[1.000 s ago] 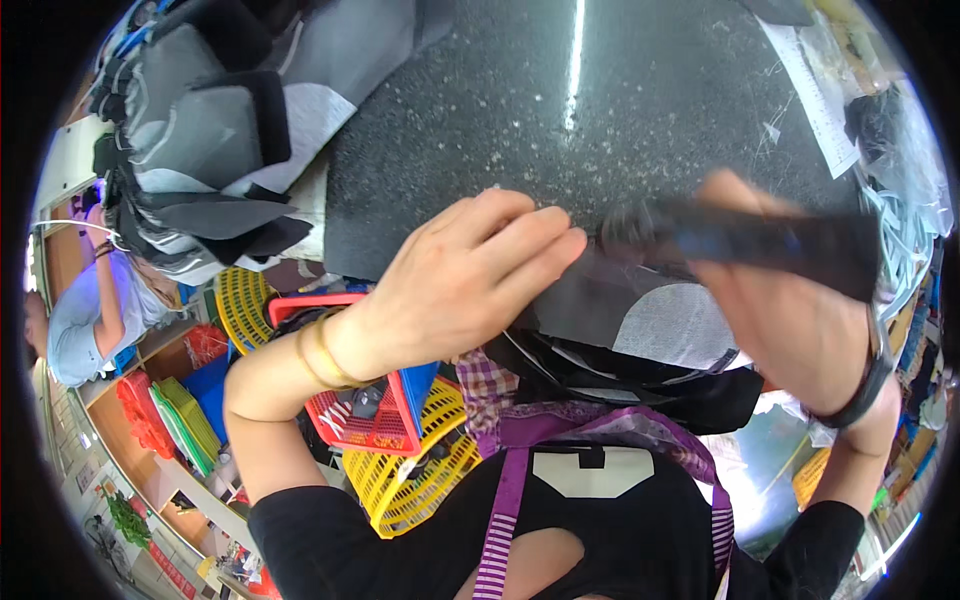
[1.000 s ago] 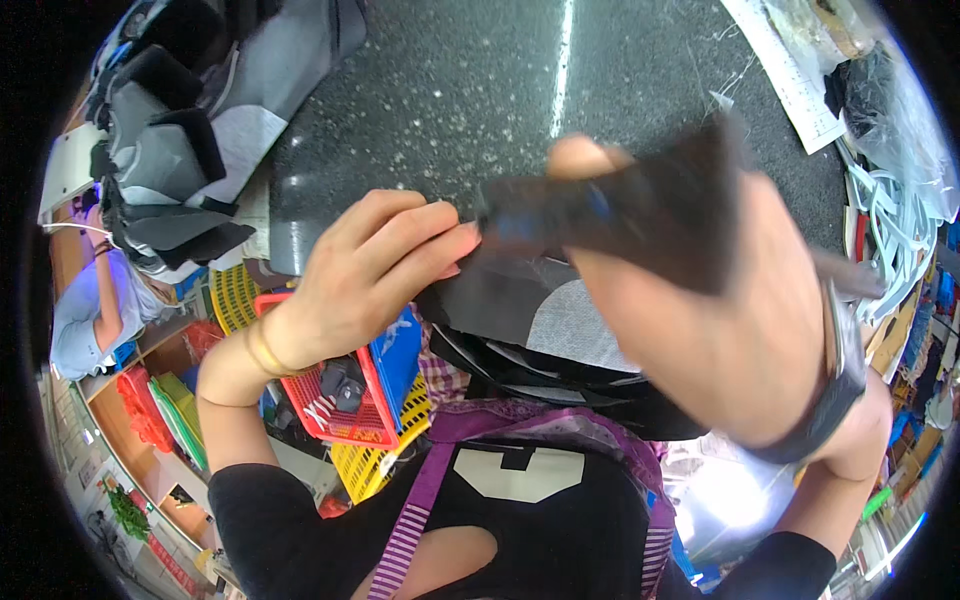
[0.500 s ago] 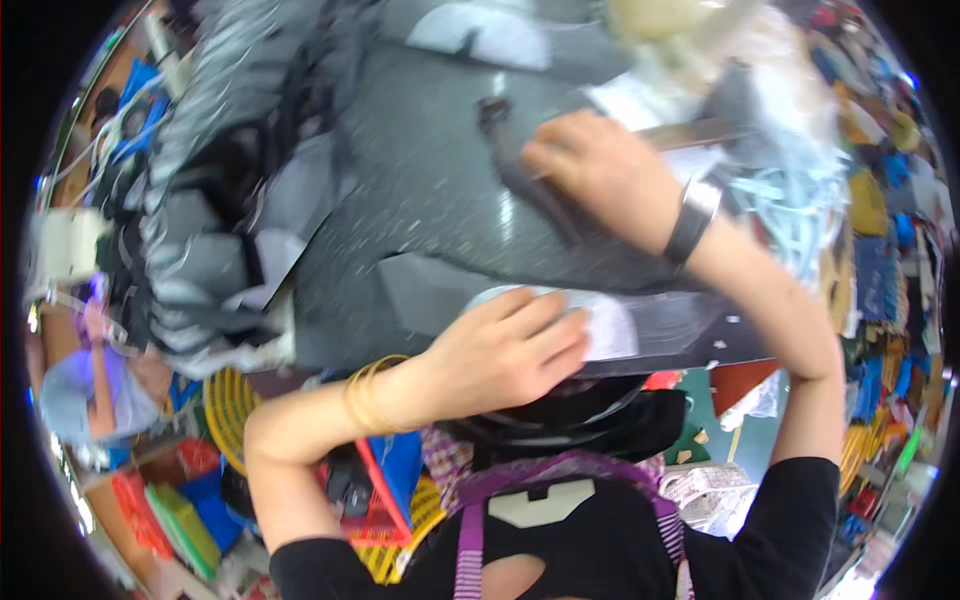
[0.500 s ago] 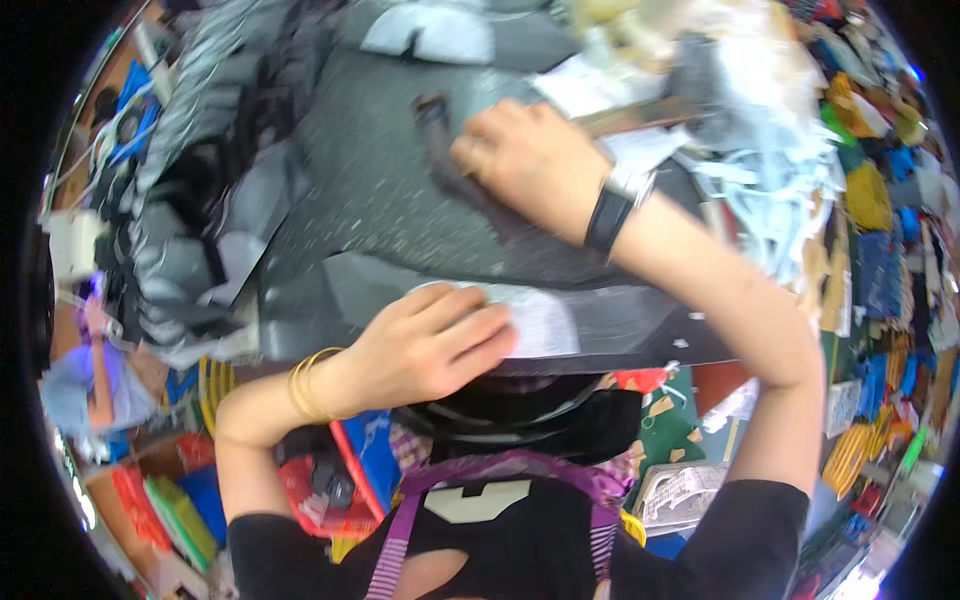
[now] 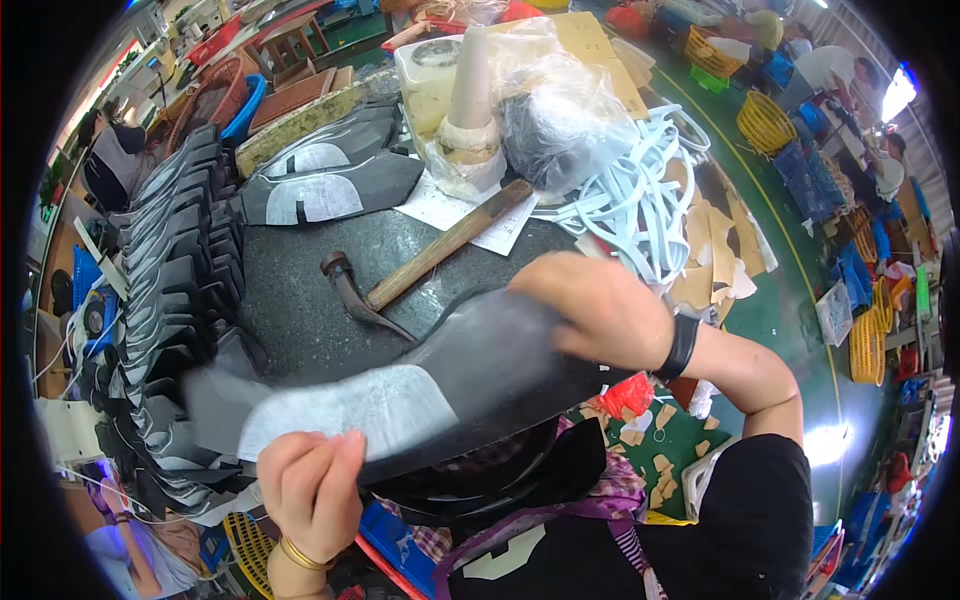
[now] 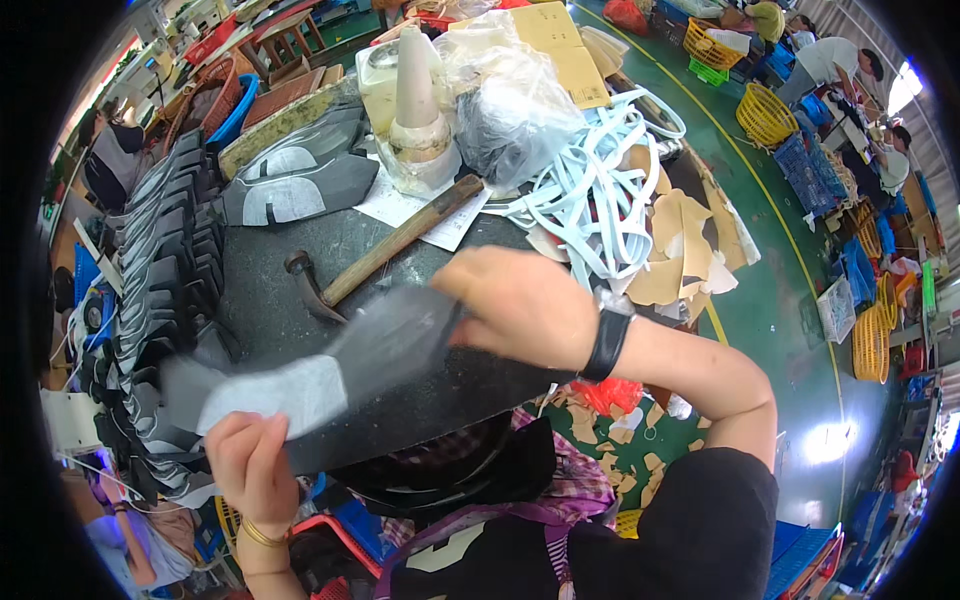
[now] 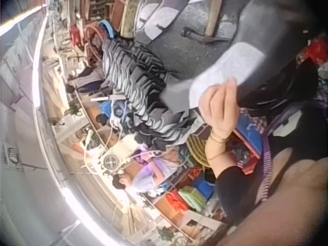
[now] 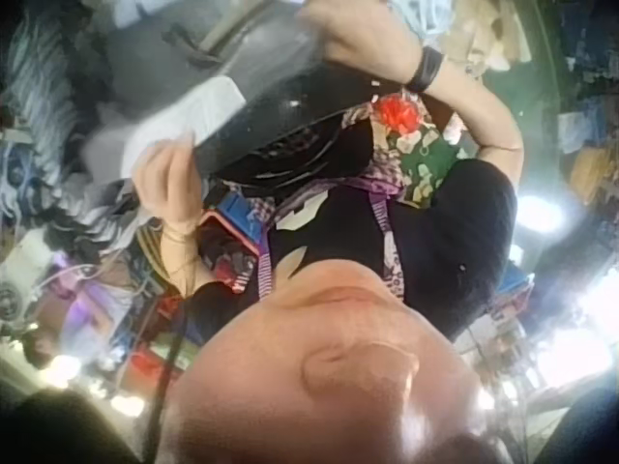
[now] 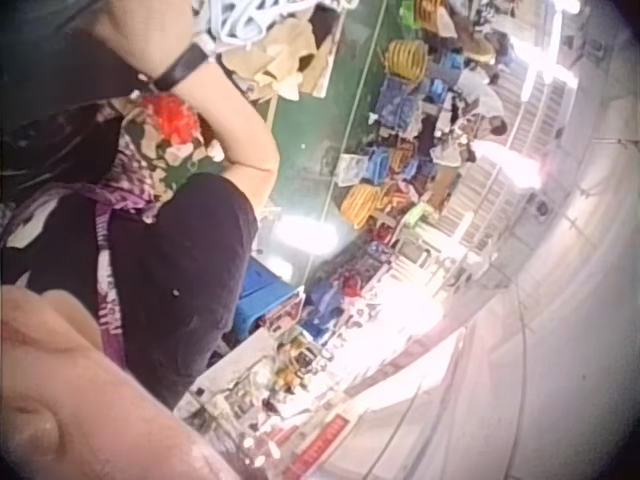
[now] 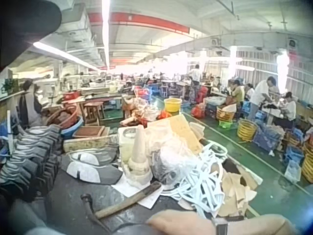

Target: The person attaches strips to shoe upper components, folds the edges over by hand, and hammers the seams using a hammer.

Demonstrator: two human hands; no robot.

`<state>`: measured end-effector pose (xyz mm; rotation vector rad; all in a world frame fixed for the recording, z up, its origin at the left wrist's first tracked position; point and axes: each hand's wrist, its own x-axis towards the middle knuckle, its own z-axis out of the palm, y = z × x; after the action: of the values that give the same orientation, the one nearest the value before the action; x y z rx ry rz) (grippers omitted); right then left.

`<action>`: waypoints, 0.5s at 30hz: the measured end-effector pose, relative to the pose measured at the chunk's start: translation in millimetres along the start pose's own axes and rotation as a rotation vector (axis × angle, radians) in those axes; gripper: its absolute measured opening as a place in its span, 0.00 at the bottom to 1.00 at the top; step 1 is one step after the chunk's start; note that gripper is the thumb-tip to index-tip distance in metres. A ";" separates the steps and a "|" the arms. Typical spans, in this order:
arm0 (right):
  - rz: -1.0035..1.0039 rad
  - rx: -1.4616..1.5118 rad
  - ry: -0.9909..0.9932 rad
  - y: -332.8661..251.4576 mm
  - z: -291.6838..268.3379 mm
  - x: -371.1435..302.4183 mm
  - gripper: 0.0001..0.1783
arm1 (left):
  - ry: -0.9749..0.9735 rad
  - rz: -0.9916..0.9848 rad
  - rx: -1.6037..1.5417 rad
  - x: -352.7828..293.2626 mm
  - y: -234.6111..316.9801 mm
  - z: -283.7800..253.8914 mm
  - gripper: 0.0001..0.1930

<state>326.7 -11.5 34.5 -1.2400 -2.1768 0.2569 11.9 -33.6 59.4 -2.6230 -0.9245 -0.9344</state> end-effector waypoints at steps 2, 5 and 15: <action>0.216 -0.104 0.072 6.3 -26.4 -4.5 0.19 | -0.071 0.063 -0.073 16.5 13.9 26.4 0.18; 0.489 -0.509 0.201 37.7 -60.4 -7.4 0.19 | -0.336 0.065 -0.225 -14.4 11.3 79.1 0.16; 0.439 -0.109 0.339 80.2 -69.9 -17.9 0.09 | -0.151 0.124 -0.664 158.4 33.1 152.2 0.10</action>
<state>432.0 8.2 46.6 -1.6828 -1.6367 0.0946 203.9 76.7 41.1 -3.2904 -0.5238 -1.1817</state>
